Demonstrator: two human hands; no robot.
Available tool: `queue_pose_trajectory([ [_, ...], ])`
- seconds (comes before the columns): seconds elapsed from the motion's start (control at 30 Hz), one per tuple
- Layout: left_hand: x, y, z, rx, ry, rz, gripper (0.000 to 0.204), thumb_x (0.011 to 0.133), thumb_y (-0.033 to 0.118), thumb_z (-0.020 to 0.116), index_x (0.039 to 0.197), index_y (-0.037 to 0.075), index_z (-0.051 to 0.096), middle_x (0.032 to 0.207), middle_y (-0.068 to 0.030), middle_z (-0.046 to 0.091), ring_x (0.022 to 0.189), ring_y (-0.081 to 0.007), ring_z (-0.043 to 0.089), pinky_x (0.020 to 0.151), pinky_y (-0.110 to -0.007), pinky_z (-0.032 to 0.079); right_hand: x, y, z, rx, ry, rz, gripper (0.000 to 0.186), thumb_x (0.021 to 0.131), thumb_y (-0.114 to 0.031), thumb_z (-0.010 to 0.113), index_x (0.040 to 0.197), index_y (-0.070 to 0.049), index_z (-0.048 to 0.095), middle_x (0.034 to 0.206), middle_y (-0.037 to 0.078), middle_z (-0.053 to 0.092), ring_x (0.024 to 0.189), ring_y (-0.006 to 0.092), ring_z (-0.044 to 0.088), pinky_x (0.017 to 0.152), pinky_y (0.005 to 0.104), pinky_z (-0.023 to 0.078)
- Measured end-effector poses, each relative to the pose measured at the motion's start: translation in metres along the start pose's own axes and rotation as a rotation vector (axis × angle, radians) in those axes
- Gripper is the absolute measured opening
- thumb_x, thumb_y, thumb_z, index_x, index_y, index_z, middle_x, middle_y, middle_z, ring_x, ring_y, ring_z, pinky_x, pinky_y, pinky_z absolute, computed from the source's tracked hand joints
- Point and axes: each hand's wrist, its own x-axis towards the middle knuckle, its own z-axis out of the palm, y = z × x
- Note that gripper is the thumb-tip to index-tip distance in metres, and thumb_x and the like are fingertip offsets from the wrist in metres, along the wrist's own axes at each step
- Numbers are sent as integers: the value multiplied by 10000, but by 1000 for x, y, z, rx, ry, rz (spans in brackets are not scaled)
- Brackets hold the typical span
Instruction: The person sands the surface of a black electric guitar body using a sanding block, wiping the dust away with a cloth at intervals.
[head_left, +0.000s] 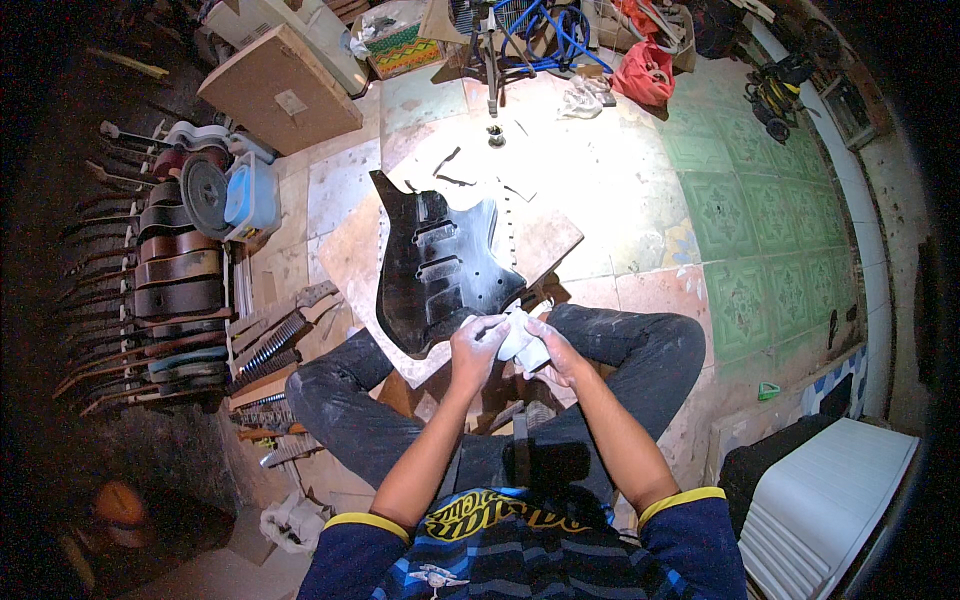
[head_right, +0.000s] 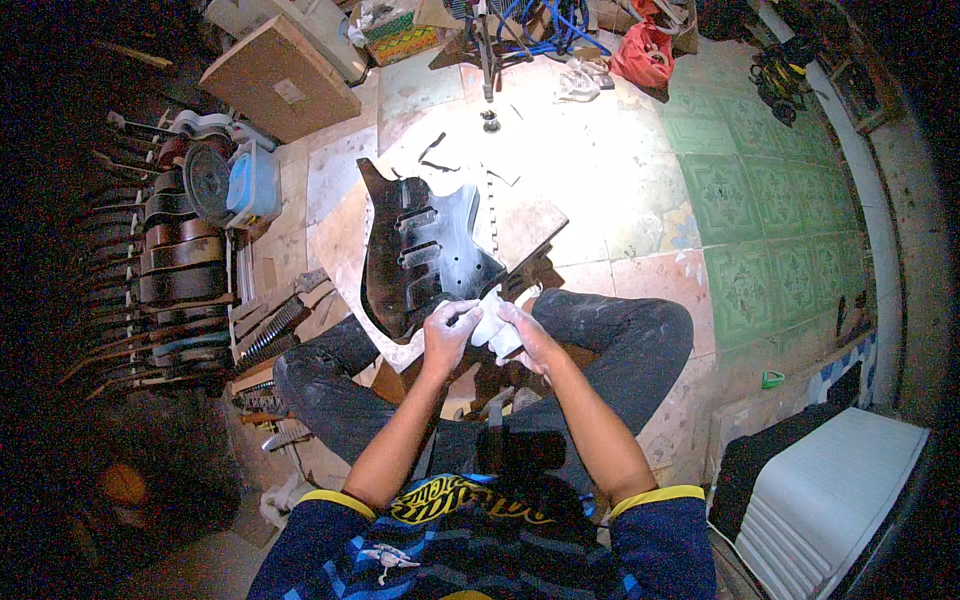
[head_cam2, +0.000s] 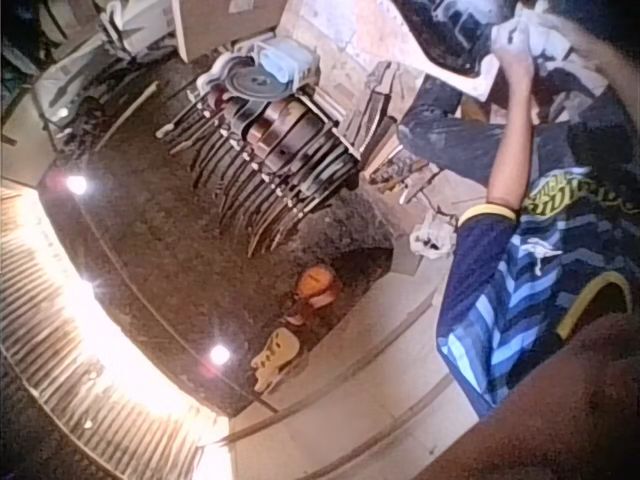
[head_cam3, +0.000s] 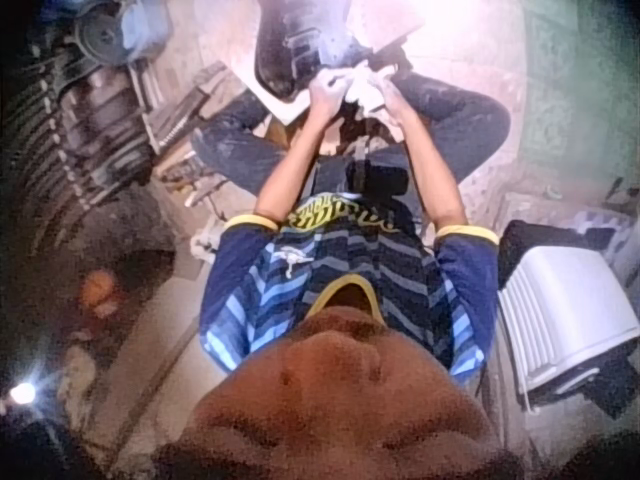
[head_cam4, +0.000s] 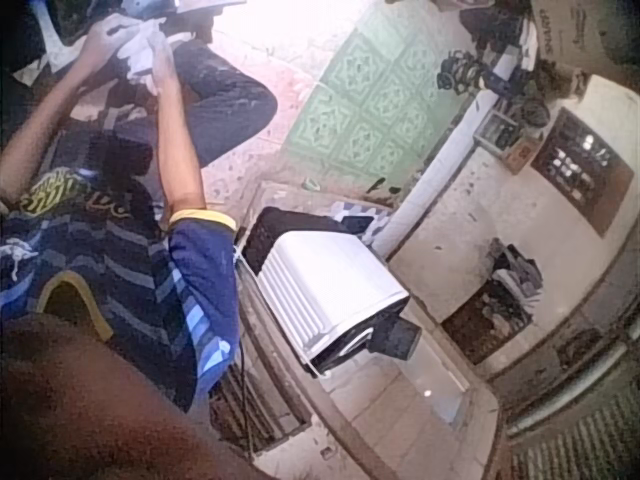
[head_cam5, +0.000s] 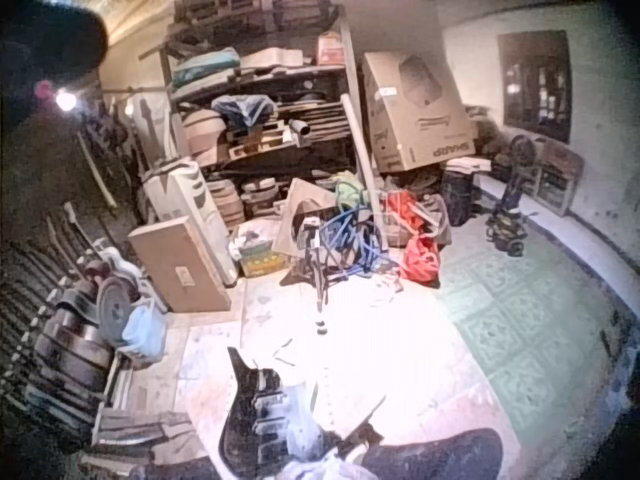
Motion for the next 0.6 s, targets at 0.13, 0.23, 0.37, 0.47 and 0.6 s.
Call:
queue_pose_trajectory([
  [0.13,4,1,-2,-38,-3,33,234,890,154,780,1055,-12,776,942,-142,757,856,-193,704,800,-316,536,-3,1,-1,135,-31,65,460,1029,-484,543,1301,-113,536,979,50,698,734,158,698,501,349,562],
  [0.23,3,-2,0,-1,10,48,243,891,153,780,1070,-12,773,953,-126,756,865,-177,691,806,-307,531,-2,4,1,164,-42,52,448,1040,-484,527,1303,-121,530,968,47,691,724,166,695,507,353,553],
  [0.37,-4,-4,3,-1,36,32,253,887,145,787,1089,-7,771,966,-109,751,871,-160,677,802,-297,525,-3,10,9,142,-21,-58,429,1051,-468,516,1311,-128,519,976,43,683,740,169,691,522,358,549],
  [0.47,-3,-4,-1,44,19,57,256,880,142,795,1087,-6,771,980,-115,754,880,-167,685,817,-301,529,-3,11,9,120,-6,-86,409,1056,-452,513,1307,-130,512,987,44,672,757,168,683,526,354,550],
  [0.6,-6,-5,-1,14,27,33,252,874,135,799,1083,-4,772,981,-120,754,893,-175,690,824,-302,530,-3,11,10,95,-27,-101,413,1049,-447,525,1302,-120,512,993,48,667,766,169,679,517,360,554],
])
